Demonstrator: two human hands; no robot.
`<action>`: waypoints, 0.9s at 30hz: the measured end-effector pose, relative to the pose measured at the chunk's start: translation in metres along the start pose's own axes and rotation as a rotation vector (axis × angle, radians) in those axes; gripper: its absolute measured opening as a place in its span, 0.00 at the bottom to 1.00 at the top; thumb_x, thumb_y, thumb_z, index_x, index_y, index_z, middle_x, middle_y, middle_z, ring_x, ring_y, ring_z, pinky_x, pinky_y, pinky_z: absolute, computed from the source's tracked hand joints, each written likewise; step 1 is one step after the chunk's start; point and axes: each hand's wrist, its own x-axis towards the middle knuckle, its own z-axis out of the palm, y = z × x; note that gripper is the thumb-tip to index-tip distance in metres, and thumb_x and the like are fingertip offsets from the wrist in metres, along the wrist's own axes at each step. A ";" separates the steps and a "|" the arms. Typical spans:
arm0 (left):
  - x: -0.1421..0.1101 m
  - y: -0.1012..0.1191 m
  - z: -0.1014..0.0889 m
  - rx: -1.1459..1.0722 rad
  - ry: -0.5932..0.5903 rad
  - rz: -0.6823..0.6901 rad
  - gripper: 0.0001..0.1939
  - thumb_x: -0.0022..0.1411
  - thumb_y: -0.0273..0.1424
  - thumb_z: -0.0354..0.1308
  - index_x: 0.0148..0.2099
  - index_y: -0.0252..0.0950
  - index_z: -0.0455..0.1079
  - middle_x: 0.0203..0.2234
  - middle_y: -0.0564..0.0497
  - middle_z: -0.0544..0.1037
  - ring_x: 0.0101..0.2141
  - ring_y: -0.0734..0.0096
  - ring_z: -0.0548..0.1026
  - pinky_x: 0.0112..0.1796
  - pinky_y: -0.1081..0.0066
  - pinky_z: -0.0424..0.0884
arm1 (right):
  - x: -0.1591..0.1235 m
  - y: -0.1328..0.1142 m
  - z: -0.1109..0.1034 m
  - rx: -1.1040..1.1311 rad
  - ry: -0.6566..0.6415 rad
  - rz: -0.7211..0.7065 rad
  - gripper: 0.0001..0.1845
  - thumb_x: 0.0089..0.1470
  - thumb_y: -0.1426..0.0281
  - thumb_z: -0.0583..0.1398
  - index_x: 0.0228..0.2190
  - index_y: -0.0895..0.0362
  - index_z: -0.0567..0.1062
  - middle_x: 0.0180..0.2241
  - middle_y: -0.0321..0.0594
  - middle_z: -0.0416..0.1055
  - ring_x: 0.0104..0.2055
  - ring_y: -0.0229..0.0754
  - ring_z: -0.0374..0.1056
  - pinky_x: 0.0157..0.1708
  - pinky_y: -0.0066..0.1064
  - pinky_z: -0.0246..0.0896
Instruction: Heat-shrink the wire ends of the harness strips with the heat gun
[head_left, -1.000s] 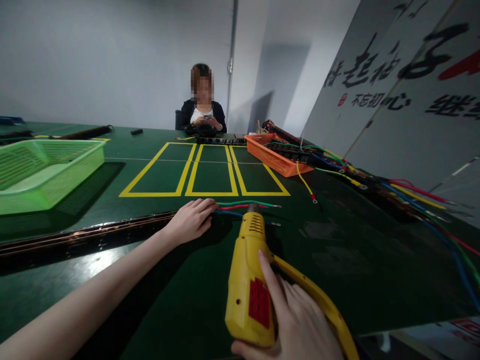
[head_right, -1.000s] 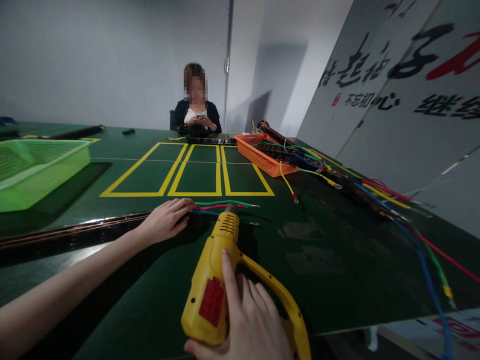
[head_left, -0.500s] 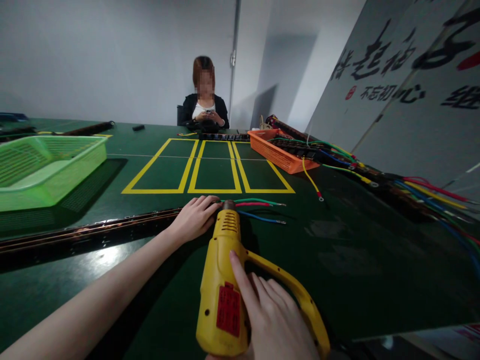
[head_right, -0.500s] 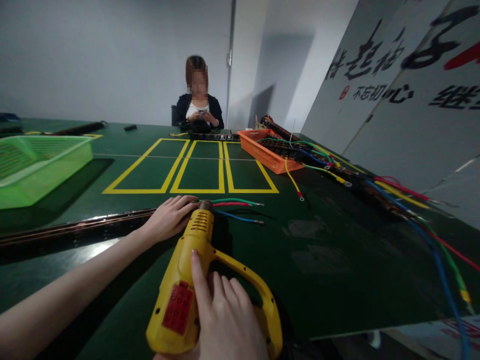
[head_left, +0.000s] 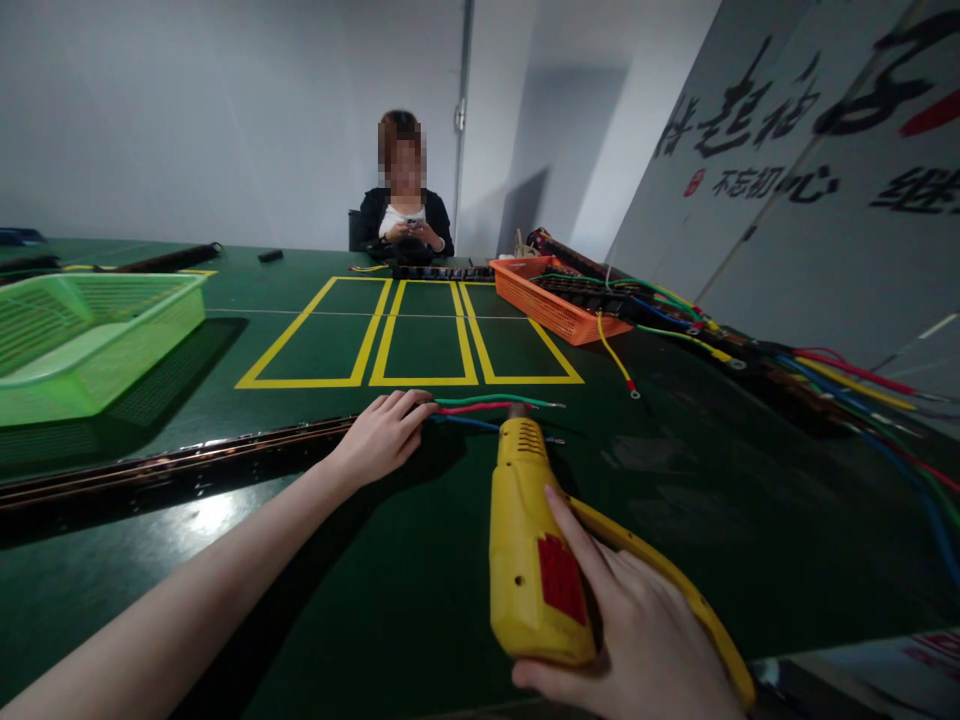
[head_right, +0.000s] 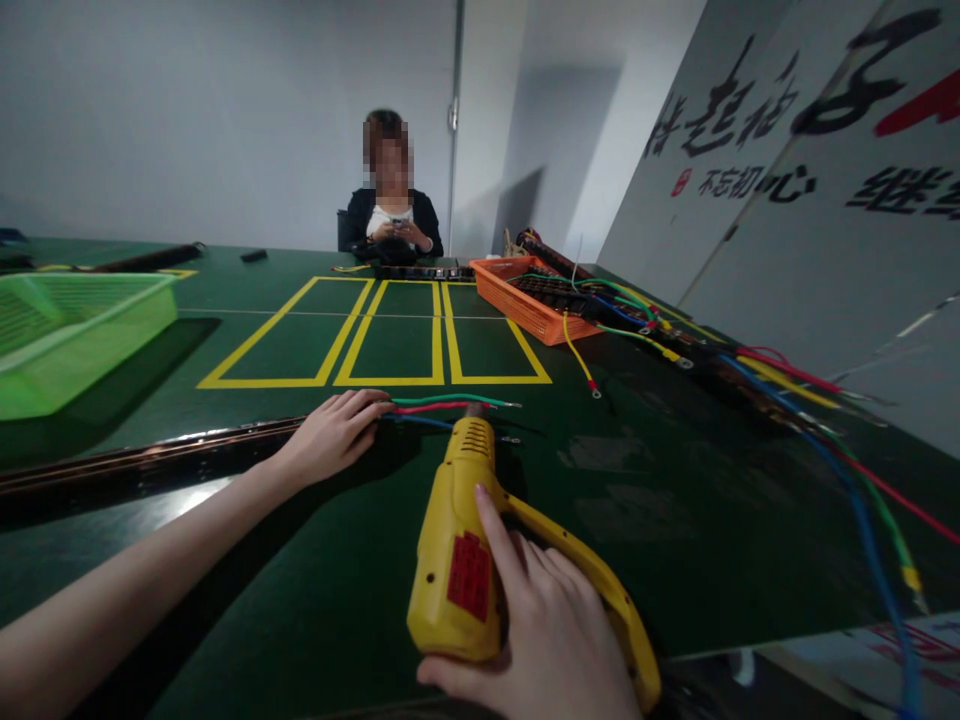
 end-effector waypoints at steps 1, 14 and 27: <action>0.000 0.000 0.000 -0.001 -0.001 -0.005 0.19 0.63 0.28 0.45 0.57 0.37 0.59 0.53 0.45 0.65 0.50 0.60 0.66 0.48 0.61 0.66 | -0.001 0.004 0.000 -0.025 0.010 0.030 0.69 0.30 0.47 0.68 0.64 0.49 0.37 0.47 0.42 0.70 0.40 0.50 0.69 0.38 0.41 0.66; 0.010 0.009 -0.007 0.029 -0.062 -0.073 0.20 0.61 0.26 0.46 0.55 0.38 0.61 0.51 0.44 0.66 0.48 0.57 0.64 0.44 0.60 0.64 | 0.000 -0.004 0.009 -0.077 0.128 -0.042 0.65 0.35 0.44 0.64 0.64 0.57 0.40 0.45 0.47 0.71 0.40 0.51 0.70 0.36 0.40 0.68; 0.013 0.008 -0.006 -0.009 -0.086 -0.102 0.21 0.58 0.24 0.46 0.54 0.41 0.63 0.51 0.48 0.67 0.48 0.59 0.66 0.44 0.59 0.65 | 0.016 -0.055 0.019 0.032 0.030 -0.232 0.69 0.34 0.37 0.60 0.64 0.63 0.38 0.40 0.50 0.72 0.39 0.52 0.70 0.38 0.40 0.67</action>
